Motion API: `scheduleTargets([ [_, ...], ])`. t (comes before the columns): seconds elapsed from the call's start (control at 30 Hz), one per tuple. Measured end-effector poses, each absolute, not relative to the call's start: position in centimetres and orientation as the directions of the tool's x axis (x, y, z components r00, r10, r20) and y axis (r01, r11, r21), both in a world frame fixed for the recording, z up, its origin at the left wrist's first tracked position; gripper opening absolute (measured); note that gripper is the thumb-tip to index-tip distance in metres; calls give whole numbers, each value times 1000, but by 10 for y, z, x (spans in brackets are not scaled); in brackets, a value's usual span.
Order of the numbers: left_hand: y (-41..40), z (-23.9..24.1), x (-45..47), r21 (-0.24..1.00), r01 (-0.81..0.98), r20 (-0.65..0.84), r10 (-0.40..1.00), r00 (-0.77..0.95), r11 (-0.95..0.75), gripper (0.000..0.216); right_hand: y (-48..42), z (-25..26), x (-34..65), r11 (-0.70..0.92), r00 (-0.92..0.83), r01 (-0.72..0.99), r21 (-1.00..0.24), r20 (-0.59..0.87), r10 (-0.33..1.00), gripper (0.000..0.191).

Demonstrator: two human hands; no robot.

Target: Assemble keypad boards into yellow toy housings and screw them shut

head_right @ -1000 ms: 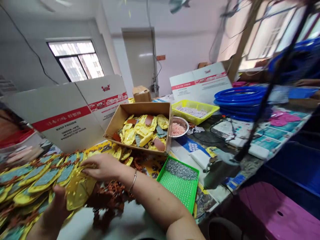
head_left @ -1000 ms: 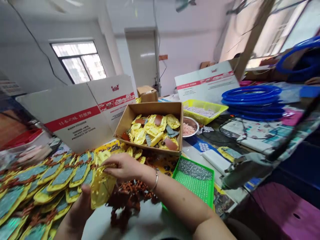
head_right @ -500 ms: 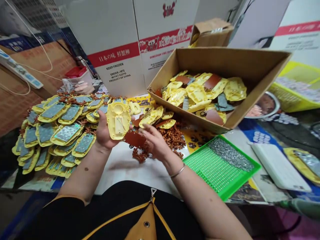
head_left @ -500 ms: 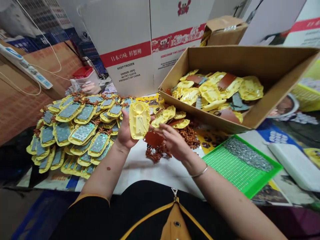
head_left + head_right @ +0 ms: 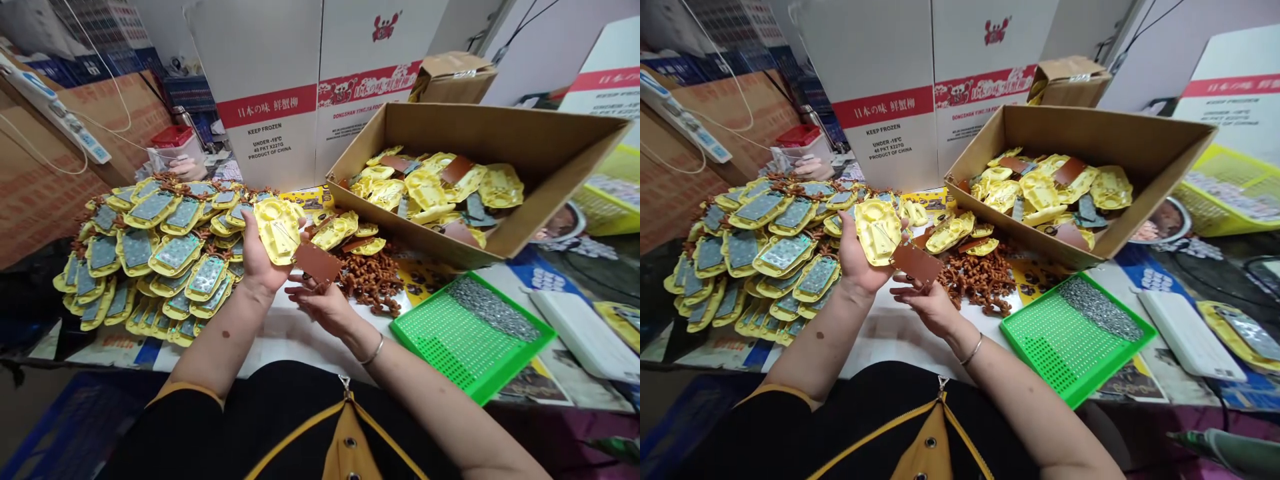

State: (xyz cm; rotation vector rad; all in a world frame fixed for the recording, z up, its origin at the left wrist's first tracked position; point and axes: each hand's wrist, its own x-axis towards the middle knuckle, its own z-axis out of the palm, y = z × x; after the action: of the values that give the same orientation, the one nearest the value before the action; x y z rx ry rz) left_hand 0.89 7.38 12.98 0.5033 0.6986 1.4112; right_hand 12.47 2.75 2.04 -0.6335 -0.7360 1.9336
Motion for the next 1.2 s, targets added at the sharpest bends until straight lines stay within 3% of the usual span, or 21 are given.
scheduleTargets([
  [0.17, 70, 125, 1, 709, -704, -110, 992, -56, 39, 78, 19, 33, 137, -342, -357, -618, -708, -134, 924, 51],
  [0.47, 65, 106, 7, 825, -553, 94, 993, -71, -118, 78, 8, 69, 174, -269, -257, -599, -754, -137, 957, 43],
  [0.67, 72, 87, 12, 872, -441, 235, 972, -2, -212, 83, 16, 79, 186, -473, -285, -505, -722, -377, 881, 34],
  [0.77, 69, 80, 14, 881, -437, 229, 972, 54, -183, 79, 17, 75, 189, -510, -252, -442, -738, -443, 860, 27],
  [0.93, 53, 76, 12, 917, -389, 108, 994, 33, -87, 74, 10, 79, 192, -494, -250, -385, -780, -427, 869, 18],
  [1.07, 47, 77, 12, 924, -356, 155, 988, 16, -140, 85, -2, 87, 190, -581, -265, -344, -738, -517, 814, 14],
  [1.13, 46, 79, 13, 906, -389, 198, 979, 38, -168, 89, -7, 90, 190, -529, -257, -282, -800, -469, 845, 14],
  [1.2, 43, 80, 15, 887, -439, 214, 969, 121, -141, 93, -12, 92, 194, -285, -186, -87, -955, -265, 946, 17],
])
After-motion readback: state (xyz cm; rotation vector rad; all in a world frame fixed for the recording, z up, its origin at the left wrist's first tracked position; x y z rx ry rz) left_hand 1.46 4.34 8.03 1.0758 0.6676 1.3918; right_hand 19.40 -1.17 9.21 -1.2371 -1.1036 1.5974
